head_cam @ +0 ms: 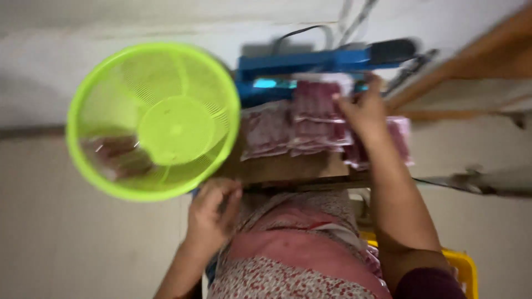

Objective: Sealing plastic-wrapped sausage packs using a manual heat sealer and organizing them into a basket.

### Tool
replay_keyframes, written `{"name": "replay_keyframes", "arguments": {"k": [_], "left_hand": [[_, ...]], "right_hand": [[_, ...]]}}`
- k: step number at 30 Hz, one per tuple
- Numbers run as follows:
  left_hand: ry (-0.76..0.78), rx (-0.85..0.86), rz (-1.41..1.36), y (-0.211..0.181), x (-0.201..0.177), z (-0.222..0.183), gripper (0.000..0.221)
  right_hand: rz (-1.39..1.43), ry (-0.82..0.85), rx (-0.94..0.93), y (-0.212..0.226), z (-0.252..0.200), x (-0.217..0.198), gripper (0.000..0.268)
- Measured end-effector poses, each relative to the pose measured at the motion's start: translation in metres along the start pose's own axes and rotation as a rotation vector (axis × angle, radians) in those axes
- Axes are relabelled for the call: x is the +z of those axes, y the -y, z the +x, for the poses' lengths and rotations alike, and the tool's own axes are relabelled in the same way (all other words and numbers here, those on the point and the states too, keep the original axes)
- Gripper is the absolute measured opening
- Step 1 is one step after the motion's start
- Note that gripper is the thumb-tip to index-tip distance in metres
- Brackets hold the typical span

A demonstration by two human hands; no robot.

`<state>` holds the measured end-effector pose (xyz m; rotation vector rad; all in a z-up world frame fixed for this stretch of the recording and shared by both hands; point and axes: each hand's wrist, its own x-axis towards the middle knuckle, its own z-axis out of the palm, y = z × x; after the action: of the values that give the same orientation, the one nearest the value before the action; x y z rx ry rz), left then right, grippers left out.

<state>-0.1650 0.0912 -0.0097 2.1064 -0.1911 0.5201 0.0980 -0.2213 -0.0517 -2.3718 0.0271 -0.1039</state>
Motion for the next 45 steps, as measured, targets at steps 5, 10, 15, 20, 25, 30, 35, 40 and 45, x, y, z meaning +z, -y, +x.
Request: {"name": "replay_keyframes", "arguments": {"k": [5, 10, 15, 20, 25, 30, 35, 40, 45], "left_hand": [[-0.264, -0.056, 0.305, 0.036, -0.074, 0.003, 0.012], [-0.32, -0.16, 0.676, 0.066, -0.153, 0.027, 0.016], [-0.267, -0.478, 0.842, 0.147, -0.185, 0.028, 0.034], [-0.196, -0.619, 0.787, 0.139, -0.19, 0.047, 0.042], [-0.154, -0.687, 0.775, 0.16, -0.186, 0.056, 0.055], [-0.162, -0.644, 0.946, 0.207, -0.179, 0.054, 0.022], [-0.187, -0.54, 0.797, 0.137, -0.163, 0.067, 0.014], [-0.126, -0.349, 0.428, 0.038, -0.136, 0.086, 0.013], [0.175, -0.001, 0.007, -0.016, -0.095, 0.106, 0.013]], "right_hand": [[0.161, -0.06, -0.244, -0.05, 0.019, 0.017, 0.061], [0.165, -0.236, -0.268, -0.025, 0.009, 0.026, 0.043], [0.321, -0.132, -0.299, 0.02, -0.021, 0.018, 0.031], [0.302, 0.007, -0.368, 0.087, -0.064, 0.014, 0.025], [0.22, -0.002, -0.403, 0.089, -0.054, 0.041, 0.028], [-0.2, 0.044, -0.487, 0.087, -0.055, 0.043, 0.037], [0.001, -0.008, -0.619, 0.089, -0.058, 0.03, 0.032], [0.233, 0.131, -0.61, 0.127, -0.074, 0.011, 0.043], [0.051, 0.69, -0.491, 0.223, -0.117, -0.039, 0.095]]}}
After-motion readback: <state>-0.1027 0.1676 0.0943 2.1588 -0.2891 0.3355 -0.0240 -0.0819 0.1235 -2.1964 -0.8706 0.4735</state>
